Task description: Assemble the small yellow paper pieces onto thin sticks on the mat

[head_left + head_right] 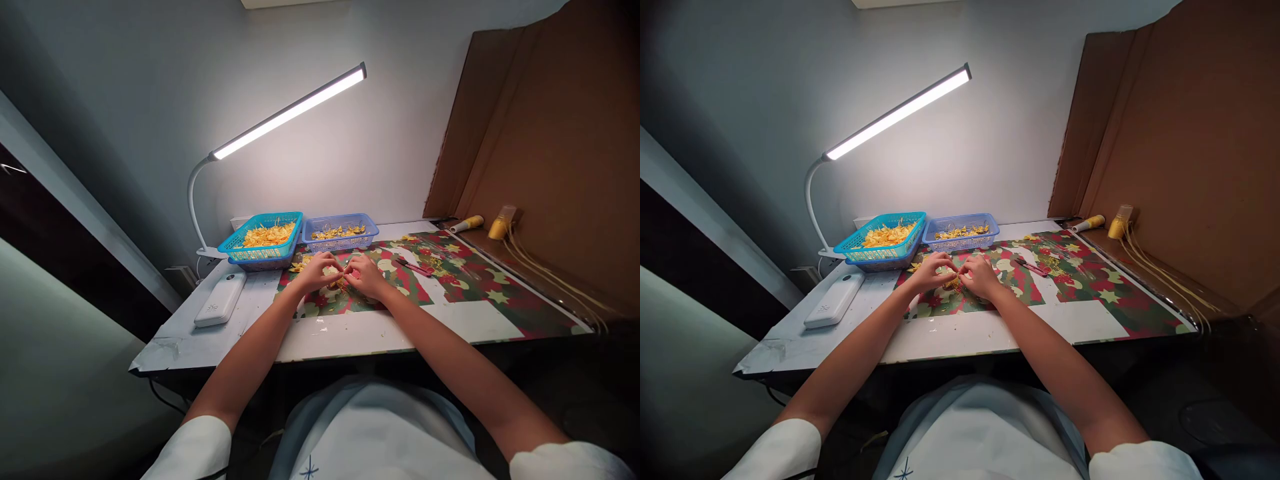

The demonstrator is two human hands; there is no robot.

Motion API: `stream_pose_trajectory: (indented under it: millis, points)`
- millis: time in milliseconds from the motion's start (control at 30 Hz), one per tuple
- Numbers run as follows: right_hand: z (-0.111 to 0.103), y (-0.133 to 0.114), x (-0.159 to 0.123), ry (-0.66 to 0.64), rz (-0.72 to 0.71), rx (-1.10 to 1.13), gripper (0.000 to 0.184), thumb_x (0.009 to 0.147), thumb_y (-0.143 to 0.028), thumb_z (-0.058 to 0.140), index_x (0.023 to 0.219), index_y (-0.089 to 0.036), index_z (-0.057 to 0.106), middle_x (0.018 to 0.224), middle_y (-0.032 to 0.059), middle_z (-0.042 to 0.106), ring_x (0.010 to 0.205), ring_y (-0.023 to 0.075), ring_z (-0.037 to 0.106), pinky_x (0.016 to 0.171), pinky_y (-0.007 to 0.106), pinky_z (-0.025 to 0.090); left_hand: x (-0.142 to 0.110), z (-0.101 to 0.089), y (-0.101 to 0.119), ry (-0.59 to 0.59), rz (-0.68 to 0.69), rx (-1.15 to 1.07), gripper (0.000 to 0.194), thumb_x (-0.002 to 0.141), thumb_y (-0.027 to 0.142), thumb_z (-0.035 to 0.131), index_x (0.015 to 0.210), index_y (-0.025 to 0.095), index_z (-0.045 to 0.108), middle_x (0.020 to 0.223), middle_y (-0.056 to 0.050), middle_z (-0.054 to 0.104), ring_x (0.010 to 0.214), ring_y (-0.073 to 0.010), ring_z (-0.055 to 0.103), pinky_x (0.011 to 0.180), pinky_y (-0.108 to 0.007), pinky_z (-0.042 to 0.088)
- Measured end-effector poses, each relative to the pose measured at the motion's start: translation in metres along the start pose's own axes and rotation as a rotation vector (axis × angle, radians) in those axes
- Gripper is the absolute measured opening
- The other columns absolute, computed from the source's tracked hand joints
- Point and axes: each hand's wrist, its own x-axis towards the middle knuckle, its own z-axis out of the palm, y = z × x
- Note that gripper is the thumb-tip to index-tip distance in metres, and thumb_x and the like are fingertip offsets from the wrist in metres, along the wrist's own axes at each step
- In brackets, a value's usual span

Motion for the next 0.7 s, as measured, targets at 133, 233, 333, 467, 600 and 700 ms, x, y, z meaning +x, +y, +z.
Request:
stream_pose_trajectory:
  millis: [133,233,333,467,600,700]
  points:
    - [-0.001,0.0,0.0,0.0,0.01,0.01,0.011,0.078,-0.021,0.061,0.067,-0.02,0.061,0.082,0.0033,0.065,0.086,0.0208,0.052,0.08,0.036,0.036,0.001,0.004,-0.005,-0.04,-0.021,-0.012,0.031,0.08,0.048,0.059,0.076,0.02,0.072,0.083,-0.004,0.057,0.085,-0.0185,0.049,0.083,-0.033,0.037]
    - [-0.004,-0.001,0.001,0.0,0.031,0.009,0.011,0.077,-0.02,0.062,0.066,-0.02,0.059,0.082,0.0034,0.065,0.087,0.0209,0.052,0.08,0.037,0.036,0.0,0.005,-0.008,-0.049,-0.051,-0.04,0.034,0.08,0.051,0.058,0.076,0.02,0.072,0.083,-0.004,0.056,0.086,-0.019,0.05,0.084,-0.034,0.037]
    - [-0.008,-0.002,0.002,0.017,0.035,0.015,0.012,0.076,-0.019,0.061,0.065,-0.02,0.058,0.082,0.0032,0.064,0.086,0.0207,0.052,0.081,0.037,0.036,0.0,0.006,-0.011,-0.062,-0.067,-0.06,0.036,0.08,0.053,0.057,0.078,0.02,0.072,0.084,-0.004,0.057,0.088,-0.0194,0.05,0.085,-0.034,0.037]
    - [-0.011,-0.002,0.002,0.038,0.034,0.037,0.013,0.077,-0.019,0.06,0.064,-0.02,0.057,0.081,0.0033,0.064,0.085,0.0206,0.051,0.079,0.036,0.037,0.0,0.008,-0.014,-0.078,-0.072,-0.062,0.037,0.081,0.054,0.055,0.077,0.02,0.071,0.082,-0.004,0.056,0.087,-0.0192,0.05,0.084,-0.034,0.037]
    - [-0.013,-0.002,0.001,0.051,0.035,0.046,0.012,0.077,-0.02,0.058,0.065,-0.02,0.058,0.08,0.0035,0.064,0.084,0.0203,0.051,0.079,0.036,0.037,-0.001,0.009,-0.015,-0.077,-0.052,-0.097,0.033,0.081,0.05,0.058,0.076,0.019,0.071,0.075,-0.003,0.053,0.084,-0.0187,0.05,0.083,-0.033,0.036]
    - [-0.014,-0.002,0.001,0.043,0.045,0.049,0.012,0.077,-0.02,0.058,0.065,-0.02,0.058,0.081,0.0033,0.064,0.084,0.0201,0.051,0.079,0.035,0.037,-0.002,0.009,-0.016,-0.076,-0.053,-0.123,0.033,0.08,0.049,0.058,0.076,0.019,0.07,0.077,-0.004,0.054,0.086,-0.0192,0.05,0.083,-0.033,0.037]
